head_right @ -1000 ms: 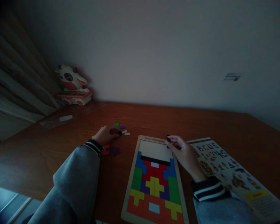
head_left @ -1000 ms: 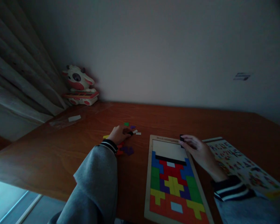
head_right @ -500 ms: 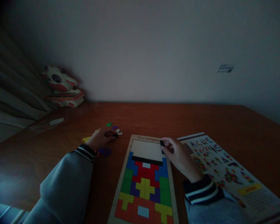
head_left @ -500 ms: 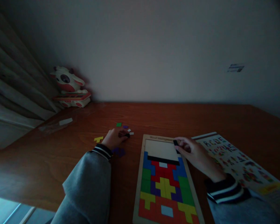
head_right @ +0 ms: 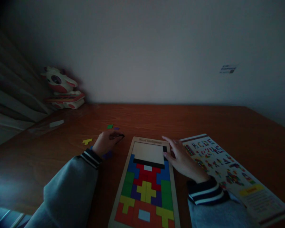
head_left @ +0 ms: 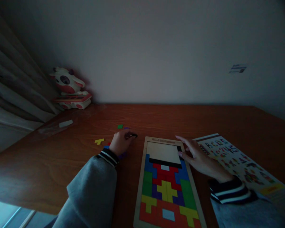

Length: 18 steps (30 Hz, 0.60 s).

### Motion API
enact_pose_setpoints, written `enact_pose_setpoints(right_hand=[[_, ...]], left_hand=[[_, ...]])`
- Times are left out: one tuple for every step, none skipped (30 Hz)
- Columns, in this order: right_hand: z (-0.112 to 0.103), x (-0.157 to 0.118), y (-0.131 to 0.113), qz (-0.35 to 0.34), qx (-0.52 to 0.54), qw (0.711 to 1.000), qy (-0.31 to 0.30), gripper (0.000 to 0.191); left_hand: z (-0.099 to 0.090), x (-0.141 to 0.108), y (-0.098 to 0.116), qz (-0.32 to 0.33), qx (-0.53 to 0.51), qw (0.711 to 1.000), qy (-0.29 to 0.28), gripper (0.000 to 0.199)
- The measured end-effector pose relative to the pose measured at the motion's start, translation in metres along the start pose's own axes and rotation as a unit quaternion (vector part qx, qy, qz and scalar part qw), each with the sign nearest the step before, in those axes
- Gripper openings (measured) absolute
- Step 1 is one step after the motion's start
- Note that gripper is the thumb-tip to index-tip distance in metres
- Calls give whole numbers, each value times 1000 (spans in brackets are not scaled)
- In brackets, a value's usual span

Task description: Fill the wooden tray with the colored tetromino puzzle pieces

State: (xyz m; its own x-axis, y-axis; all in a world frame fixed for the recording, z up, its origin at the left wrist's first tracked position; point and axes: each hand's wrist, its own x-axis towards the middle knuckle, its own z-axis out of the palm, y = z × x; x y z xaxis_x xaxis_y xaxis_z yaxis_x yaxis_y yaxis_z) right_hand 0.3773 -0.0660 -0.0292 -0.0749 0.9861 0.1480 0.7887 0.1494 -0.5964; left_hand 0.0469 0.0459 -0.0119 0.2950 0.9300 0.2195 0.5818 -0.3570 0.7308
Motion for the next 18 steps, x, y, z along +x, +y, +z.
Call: enact_pose_setpoints(right_hand=[[-1, 0, 0, 4, 3, 1000, -4, 55], [-1, 0, -1, 10, 7, 1000, -8, 54], [-2, 0, -1, 16, 10, 1000, -7, 53], [-2, 0, -1, 21, 13, 1000, -3, 52], [-1, 0, -1, 26, 16, 1000, 5, 50], [0, 0, -1, 32, 19, 999, 16, 49], [1, 0, -1, 38, 20, 999, 28, 48], [2, -1, -1, 43, 20, 998, 39, 48], [3, -1, -1, 45, 18, 998, 49, 49], [4, -1, -1, 46, 14, 997, 56, 49], [5, -1, -1, 46, 9, 997, 61, 49], [5, -1, -1, 46, 4, 997, 63, 50], [5, -1, -1, 47, 1, 997, 64, 50], [5, -1, -1, 48, -2, 997, 63, 51], [5, -1, -1, 51, -3, 997, 61, 52], [5, -1, -1, 52, -3, 997, 59, 53], [5, -2, 0, 52, -3, 997, 58, 54], [5, -2, 0, 51, -6, 997, 58, 54]], left_hand=[[6, -2, 4, -1, -41, 999, -3, 16], [13, -4, 9, -6, -78, 997, -14, 18], [18, -6, 14, -15, -106, 994, -26, 20], [23, -8, 20, -23, -126, 991, -37, 21], [28, -10, 26, -27, -140, 989, -48, 21], [32, -12, 31, -29, -151, 986, -57, 21], [35, -13, 36, -28, -160, 985, -64, 21], [38, -14, 40, -26, -165, 983, -68, 21], [41, -14, 42, -25, -165, 983, -71, 21], [43, -14, 44, -24, -156, 985, -70, 21], [45, -14, 45, -23, -140, 988, -69, 21], [46, -14, 45, -19, -117, 991, -67, 20], [47, -13, 45, -13, -90, 994, -64, 19], [48, -13, 44, -2, -62, 996, -60, 18], [48, -13, 44, 9, -34, 998, -57, 17], [48, -13, 43, 20, -8, 998, -54, 17], [47, -14, 43, 29, 14, 998, -53, 16], [46, -14, 43, 35, 32, 998, -52, 16]])
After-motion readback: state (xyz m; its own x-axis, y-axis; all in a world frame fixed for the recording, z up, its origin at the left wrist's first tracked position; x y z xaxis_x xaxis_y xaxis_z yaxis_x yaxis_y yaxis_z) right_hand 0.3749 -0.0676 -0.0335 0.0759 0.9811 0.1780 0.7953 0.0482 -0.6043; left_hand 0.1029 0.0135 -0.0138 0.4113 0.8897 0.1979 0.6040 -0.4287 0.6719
